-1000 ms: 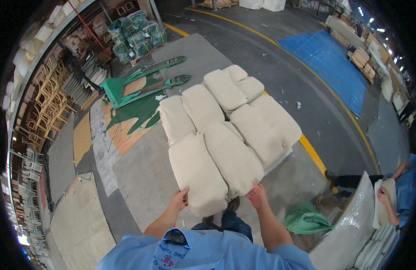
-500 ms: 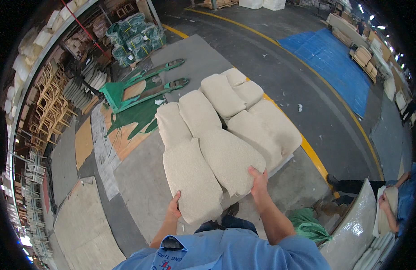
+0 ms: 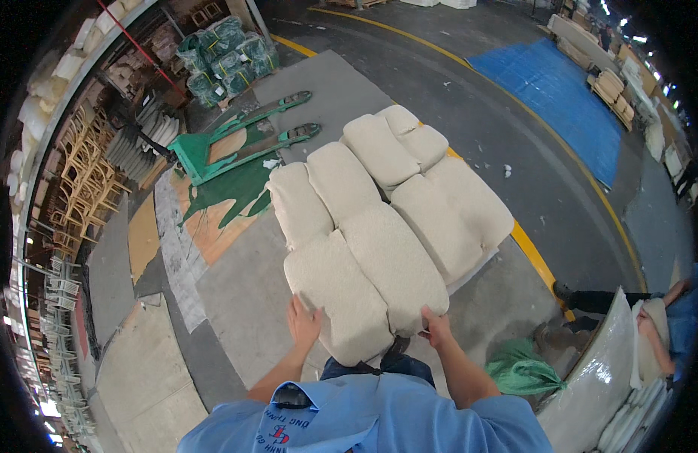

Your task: The person folds beige cushion covers on a table, aligning edges and stacking them. The person also handles white foam inserts, placing them into the covers and stacking the finished units. Other workers are visible in the background performing similar tasks.

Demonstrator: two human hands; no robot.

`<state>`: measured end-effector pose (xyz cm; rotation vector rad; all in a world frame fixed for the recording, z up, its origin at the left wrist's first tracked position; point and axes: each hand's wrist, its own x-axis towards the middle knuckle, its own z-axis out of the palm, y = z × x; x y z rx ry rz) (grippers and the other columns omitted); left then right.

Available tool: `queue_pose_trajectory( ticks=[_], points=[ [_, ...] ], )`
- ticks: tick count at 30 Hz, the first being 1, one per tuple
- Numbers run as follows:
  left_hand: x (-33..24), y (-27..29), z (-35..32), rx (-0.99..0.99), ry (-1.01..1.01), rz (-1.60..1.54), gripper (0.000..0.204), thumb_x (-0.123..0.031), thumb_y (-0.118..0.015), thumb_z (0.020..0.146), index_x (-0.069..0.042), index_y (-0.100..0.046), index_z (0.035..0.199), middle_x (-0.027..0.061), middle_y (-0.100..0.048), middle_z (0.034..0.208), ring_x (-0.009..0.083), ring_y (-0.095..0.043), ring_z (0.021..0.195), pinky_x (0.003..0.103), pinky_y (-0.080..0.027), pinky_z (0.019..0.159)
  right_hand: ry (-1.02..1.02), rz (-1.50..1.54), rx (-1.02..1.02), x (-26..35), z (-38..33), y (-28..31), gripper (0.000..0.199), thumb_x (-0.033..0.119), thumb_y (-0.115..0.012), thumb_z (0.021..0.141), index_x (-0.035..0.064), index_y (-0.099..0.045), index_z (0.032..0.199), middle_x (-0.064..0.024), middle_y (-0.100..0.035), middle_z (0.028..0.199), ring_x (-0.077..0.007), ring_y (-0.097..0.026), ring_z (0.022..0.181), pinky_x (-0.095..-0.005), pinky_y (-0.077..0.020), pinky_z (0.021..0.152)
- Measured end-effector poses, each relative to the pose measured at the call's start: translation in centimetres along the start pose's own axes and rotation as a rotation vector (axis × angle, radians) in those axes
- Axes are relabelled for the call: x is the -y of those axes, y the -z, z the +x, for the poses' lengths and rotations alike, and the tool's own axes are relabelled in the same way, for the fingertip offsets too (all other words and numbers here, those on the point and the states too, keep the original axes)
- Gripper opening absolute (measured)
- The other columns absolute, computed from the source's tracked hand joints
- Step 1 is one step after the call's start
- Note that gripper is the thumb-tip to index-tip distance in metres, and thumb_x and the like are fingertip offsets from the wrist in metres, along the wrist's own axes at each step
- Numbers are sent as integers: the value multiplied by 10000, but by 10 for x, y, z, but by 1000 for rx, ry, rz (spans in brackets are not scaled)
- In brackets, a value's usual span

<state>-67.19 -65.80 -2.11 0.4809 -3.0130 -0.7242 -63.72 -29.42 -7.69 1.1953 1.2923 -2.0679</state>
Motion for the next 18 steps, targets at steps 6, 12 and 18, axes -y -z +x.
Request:
queue_pose_trajectory(
  ticks=[6, 12, 18],
  points=[
    [-4, -11, 95, 275, -393, 290, 849, -488, -504, 1075, 0, -191, 1695, 222, -119, 1782, 468, -59, 1640, 559, -77, 1331, 646, -857, -624, -22, -26, -30, 901, 225, -878, 855, 48, -391, 1592, -245, -508, 1557, -453, -474, 1462, -482, -416, 1201],
    [-6, -48, 98, 426, -485, 430, 830, -499, -384, 1110, 0, -104, 1712, 183, -5, 1805, 431, 38, 1654, 589, 4, 1325, 628, -1061, -638, -116, -88, -27, 847, 260, -828, 885, 28, -416, 1588, -306, -440, 1600, -456, -447, 1482, -503, -398, 1214],
    [-55, -64, 105, 481, -976, 290, 751, -487, -472, 1083, -117, -273, 1705, 187, -99, 1796, 414, -15, 1657, 596, 7, 1323, -18, -941, -651, -255, -153, 2, 720, 477, -762, 913, 52, -593, 1469, -254, -649, 1390, -417, -605, 1328, -483, -488, 1123]
  ],
)
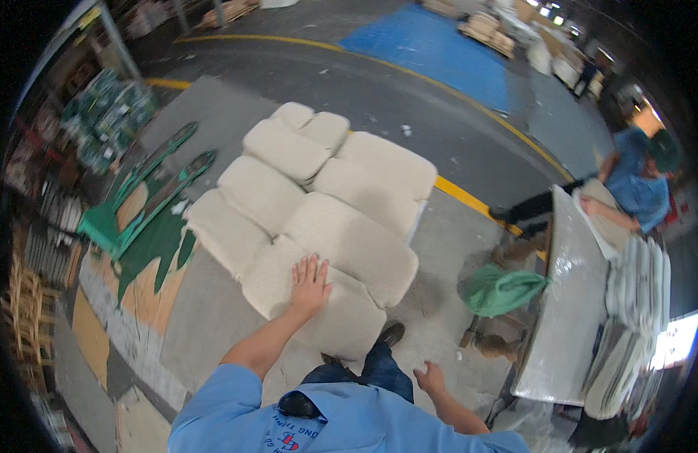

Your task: The person folds beige cushion covers on a table, aligning edges and stacking them. The person also handles white foam inserts, placing them into the covers and stacking the finished units. Other workers are visible in the background performing similar tasks.

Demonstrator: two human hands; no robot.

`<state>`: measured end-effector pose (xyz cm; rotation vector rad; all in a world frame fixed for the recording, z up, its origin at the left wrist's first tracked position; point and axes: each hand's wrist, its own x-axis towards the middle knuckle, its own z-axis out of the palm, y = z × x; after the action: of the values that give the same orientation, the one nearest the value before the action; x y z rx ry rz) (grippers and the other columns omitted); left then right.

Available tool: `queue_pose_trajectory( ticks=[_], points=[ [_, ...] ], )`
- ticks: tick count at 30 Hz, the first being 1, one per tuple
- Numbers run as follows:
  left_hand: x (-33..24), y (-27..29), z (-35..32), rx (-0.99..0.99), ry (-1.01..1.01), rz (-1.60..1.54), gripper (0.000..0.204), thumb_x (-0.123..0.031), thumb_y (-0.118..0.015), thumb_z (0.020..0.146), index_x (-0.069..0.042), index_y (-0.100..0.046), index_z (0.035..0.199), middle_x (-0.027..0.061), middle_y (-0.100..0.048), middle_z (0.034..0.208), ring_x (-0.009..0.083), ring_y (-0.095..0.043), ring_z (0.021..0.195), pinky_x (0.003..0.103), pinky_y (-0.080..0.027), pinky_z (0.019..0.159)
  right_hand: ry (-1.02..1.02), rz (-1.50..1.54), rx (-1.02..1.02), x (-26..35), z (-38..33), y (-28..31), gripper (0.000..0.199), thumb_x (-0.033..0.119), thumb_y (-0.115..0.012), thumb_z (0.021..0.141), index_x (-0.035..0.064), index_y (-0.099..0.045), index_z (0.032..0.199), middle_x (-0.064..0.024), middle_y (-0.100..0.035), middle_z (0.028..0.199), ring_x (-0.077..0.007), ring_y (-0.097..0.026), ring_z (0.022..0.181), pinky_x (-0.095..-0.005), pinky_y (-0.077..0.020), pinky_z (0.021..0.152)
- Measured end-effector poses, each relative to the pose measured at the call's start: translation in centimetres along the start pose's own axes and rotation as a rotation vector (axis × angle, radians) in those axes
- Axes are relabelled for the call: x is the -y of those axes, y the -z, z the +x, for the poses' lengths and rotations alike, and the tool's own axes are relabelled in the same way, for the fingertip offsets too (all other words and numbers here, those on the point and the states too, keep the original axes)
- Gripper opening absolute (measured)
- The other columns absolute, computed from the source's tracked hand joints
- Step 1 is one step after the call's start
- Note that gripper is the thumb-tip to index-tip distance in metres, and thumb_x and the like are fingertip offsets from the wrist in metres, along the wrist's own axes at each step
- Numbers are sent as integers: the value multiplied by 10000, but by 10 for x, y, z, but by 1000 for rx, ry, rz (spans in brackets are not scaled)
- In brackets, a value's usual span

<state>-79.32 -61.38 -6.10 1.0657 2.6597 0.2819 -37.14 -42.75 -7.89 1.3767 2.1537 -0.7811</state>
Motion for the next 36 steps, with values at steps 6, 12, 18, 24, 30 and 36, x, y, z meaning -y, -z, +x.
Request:
queue_pose_trajectory(
  ticks=[6, 12, 18, 24, 30, 36],
  points=[
    [-115, 0, 68, 154, -292, 13, 750, -500, -461, 1065, -88, -344, 1680, 175, -193, 1783, 375, -32, 1663, 548, 33, 1330, -491, 383, 49, -88, -87, -21, 678, 534, -767, 891, 92, -687, 1399, -152, -797, 1091, -299, -760, 996, -430, -595, 922],
    [-169, 13, 43, 267, -219, 121, 796, -514, -436, 1090, -120, -181, 1732, 187, -14, 1808, 418, -26, 1659, 578, -46, 1330, -674, 1004, -252, -130, -180, -92, 563, 523, -719, 916, 135, -748, 1322, -103, -795, 999, -219, -754, 832, -409, -613, 767],
    [-208, 25, 43, 336, -160, 142, 830, -375, -545, 1031, 104, -242, 1638, 349, -194, 1722, 491, -232, 1597, 496, -235, 1310, -424, 841, 18, -179, -240, -188, 416, 399, -711, 969, 52, -783, 1186, -131, -796, 965, -254, -752, 873, -449, -583, 736],
    [-289, -25, -33, 40, -506, -149, 556, -379, -507, 1112, 4, -549, 1513, 274, -582, 1486, 411, -536, 1394, 473, -393, 1224, -17, 986, -178, -305, -272, -189, 374, 411, -689, 989, 101, -786, 1176, -137, -799, 979, -295, -741, 859, -466, -578, 775],
    [-446, -67, -105, 208, -580, -407, 561, -399, -531, 1098, -14, -560, 1506, 254, -606, 1441, 386, -558, 1332, 463, -417, 1170, -826, 1105, -272, -451, -268, -62, 436, 464, -698, 950, 122, -770, 1211, -91, -791, 933, -179, -690, 703, -393, -577, 661],
    [-610, -87, -119, 470, -630, -539, 567, -419, -555, 1085, -33, -571, 1499, 234, -629, 1396, 361, -581, 1270, 453, -442, 1117, -843, 1130, -521, -574, -255, 29, 419, 374, -696, 971, 90, -758, 1272, -71, -783, 989, -176, -726, 785, -369, -579, 704]
  ],
)
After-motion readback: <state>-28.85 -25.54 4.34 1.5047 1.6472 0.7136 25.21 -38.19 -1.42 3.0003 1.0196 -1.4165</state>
